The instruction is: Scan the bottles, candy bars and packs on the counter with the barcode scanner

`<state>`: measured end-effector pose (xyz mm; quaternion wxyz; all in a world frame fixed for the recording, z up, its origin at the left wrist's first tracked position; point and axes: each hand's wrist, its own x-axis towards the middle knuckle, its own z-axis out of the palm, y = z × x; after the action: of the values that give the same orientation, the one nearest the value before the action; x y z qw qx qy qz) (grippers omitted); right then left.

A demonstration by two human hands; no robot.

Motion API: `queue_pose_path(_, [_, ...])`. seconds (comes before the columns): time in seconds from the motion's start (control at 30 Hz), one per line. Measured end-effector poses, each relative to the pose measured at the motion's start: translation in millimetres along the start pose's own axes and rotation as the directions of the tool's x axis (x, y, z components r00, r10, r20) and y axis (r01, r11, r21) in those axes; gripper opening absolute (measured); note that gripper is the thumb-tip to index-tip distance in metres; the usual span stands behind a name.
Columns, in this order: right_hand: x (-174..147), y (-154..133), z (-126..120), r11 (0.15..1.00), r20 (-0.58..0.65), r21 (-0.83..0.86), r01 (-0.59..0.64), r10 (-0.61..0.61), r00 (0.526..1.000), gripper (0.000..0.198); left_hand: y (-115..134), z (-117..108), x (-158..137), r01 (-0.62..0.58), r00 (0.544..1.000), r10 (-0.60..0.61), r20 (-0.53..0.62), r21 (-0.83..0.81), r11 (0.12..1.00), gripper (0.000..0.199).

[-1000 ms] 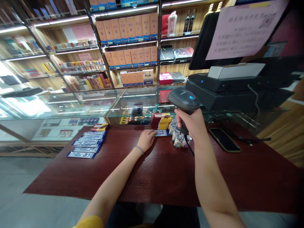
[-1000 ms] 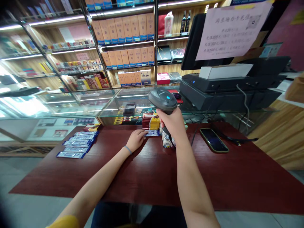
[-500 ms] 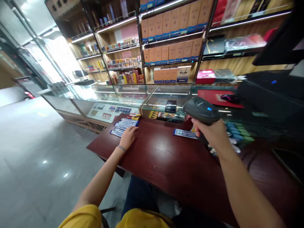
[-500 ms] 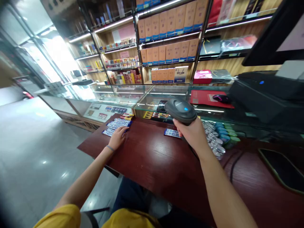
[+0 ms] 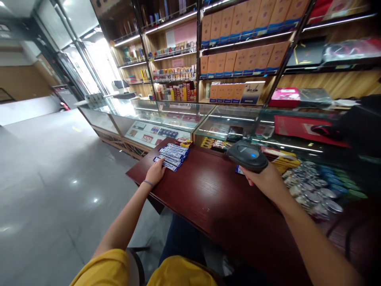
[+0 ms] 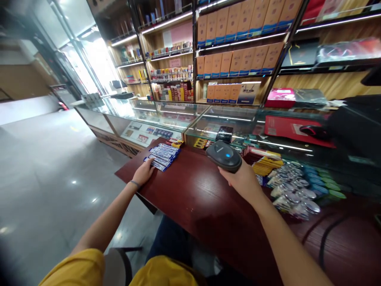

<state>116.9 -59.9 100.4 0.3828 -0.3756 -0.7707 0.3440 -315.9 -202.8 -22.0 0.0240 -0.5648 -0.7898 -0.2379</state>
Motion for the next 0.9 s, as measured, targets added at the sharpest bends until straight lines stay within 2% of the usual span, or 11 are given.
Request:
queue_pose_path(0.1, [0, 0, 0, 1.0, -0.001, 0.005, 0.003, -0.003, 1.0, 0.029, 2, -6, -4, 0.022, 0.999, -0.024, 0.037, 0.032, 0.999, 0.044])
queue_pose_path(0.17, [0, -2, -1, 1.0, 0.005, 0.002, -0.004, 0.004, 1.0, 0.028, 1, -12, -2, -0.019, 0.995, 0.012, 0.098, 0.076, 0.997, 0.037])
queue_pose_path(0.23, [0, -5, -2, 1.0, 0.011, -0.004, -0.018, 0.018, 1.0, 0.028, -2, -22, 3, -0.125, 0.98, 0.101, 0.173, 0.134, 0.983, 0.03])
queue_pose_path(0.33, [0, -11, -4, 0.999, 0.006, -0.006, -0.033, 0.033, 0.999, 0.029, 1, -37, 13, -0.329, 0.926, 0.266, 0.267, 0.225, 0.917, 0.027])
queue_pose_path(0.47, [0, -19, -8, 1.0, -0.024, 0.009, -0.013, 0.013, 1.0, 0.028, 25, -41, 18, -0.486, 0.857, 0.414, 0.308, 0.214, 0.847, 0.034])
queue_pose_path(0.57, [1, -25, -12, 0.999, -0.044, 0.031, 0.019, -0.018, 0.999, 0.025, 60, -21, 23, -0.411, 0.896, 0.396, 0.2, 0.038, 0.911, 0.03])
queue_pose_path(0.67, [2, -26, -17, 0.998, -0.064, 0.06, 0.031, -0.027, 0.998, 0.023, 105, 11, 37, -0.209, 0.975, 0.223, 0.008, -0.322, 0.924, 0.027])
queue_pose_path(0.73, [2, -25, -21, 0.997, -0.087, 0.072, 0.014, -0.007, 0.996, 0.023, 137, 32, 49, -0.03, 0.997, 0.064, 0.031, -0.637, 0.771, 0.025])
queue_pose_path(0.8, [3, -22, -25, 0.997, -0.108, 0.077, -0.008, 0.016, 0.994, 0.024, 167, 50, 60, 0.224, 0.971, -0.027, 0.238, -0.867, 0.445, 0.027])
queue_pose_path(0.87, [5, -18, -30, 0.997, -0.119, 0.075, -0.015, 0.024, 0.993, 0.026, 193, 65, 69, 0.401, 0.915, -0.002, 0.404, -0.906, 0.132, 0.028])
queue_pose_path(0.9, [5, -16, -33, 0.998, -0.113, 0.066, -0.018, 0.026, 0.993, 0.027, 204, 72, 72, 0.449, 0.893, 0.015, 0.449, -0.893, 0.015, 0.028])
